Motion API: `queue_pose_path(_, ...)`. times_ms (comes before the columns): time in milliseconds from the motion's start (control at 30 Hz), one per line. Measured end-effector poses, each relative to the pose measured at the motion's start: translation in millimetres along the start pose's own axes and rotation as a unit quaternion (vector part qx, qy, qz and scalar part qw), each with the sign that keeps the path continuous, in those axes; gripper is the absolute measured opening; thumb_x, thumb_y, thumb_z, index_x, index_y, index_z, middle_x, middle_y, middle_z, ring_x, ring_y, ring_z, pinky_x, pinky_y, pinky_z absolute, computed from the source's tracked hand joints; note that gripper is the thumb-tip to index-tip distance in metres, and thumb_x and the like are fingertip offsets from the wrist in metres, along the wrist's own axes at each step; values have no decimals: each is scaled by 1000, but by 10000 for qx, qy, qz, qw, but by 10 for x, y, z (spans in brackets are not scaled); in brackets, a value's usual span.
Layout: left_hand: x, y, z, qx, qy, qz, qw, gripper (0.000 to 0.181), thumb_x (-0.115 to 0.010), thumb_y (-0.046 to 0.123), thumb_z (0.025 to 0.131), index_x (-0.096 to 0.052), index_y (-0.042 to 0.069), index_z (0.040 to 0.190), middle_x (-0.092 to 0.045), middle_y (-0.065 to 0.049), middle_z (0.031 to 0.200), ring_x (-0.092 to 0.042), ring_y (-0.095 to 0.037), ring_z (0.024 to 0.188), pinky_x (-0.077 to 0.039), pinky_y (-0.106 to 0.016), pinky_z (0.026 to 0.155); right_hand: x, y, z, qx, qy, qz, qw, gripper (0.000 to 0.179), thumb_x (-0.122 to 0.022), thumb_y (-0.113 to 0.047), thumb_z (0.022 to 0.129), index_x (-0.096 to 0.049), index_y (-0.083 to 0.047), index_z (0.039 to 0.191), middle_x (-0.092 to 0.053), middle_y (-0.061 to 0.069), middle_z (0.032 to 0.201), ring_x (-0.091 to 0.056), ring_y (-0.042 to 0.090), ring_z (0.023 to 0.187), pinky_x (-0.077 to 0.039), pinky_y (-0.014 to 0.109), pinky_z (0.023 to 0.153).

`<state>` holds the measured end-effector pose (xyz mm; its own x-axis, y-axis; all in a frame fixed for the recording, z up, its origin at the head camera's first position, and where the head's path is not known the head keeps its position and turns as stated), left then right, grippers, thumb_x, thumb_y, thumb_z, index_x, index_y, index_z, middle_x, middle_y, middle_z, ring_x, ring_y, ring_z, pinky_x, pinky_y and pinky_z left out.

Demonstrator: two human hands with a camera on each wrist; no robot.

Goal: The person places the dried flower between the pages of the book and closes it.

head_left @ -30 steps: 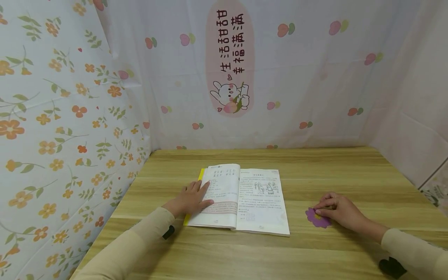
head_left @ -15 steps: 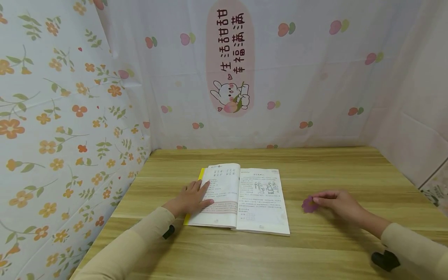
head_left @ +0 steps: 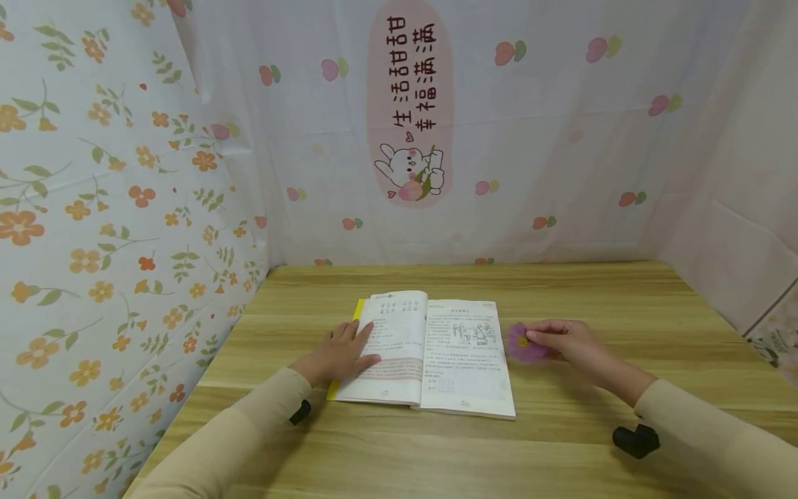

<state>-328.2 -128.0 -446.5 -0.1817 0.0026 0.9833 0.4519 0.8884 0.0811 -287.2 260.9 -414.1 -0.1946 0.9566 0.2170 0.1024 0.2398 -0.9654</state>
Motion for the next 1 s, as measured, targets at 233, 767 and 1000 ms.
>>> queue_pose_path(233, -9, -19, 18, 26, -49, 13, 10000, 83, -38, 64, 96, -18, 11, 156, -23, -21, 155, -22, -39, 140, -24, -59, 107, -333, -71, 210, 7, -267, 612, 9978, 25, -69, -16, 92, -71, -2, 113, -70, -1, 103, -64, 10, 82, -54, 30, 76)
queue_pose_path(767, -14, -14, -1, 21, -105, -33, 9999, 83, -36, 64, 96, -17, 11, 157, -21, -22, 155, -19, -40, 142, -22, -60, 107, -852, -127, 648, -235, -230, 282, 9991, 31, -71, -10, 89, -64, 4, 116, -69, 8, 99, -65, 14, 80, -55, 28, 71)
queue_pose_path(1000, -9, -4, 0, -8, -87, -18, 10000, 82, -37, 64, 97, -18, 10, 156, -21, -23, 155, -19, -41, 142, -22, -60, 107, -1011, -131, 752, -355, -258, -64, 9990, 32, -71, -9, 88, -65, 3, 117, -68, 12, 101, -64, 16, 79, -55, 29, 72)
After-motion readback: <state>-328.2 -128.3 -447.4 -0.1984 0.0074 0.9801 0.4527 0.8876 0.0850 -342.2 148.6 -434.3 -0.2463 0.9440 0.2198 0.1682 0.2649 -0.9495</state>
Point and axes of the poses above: each hand's wrist, its own z-axis towards the middle knuckle, its own x-axis out of the back of the hand, y = z × x, the point moved 8 cm from there along z, towards the middle knuckle
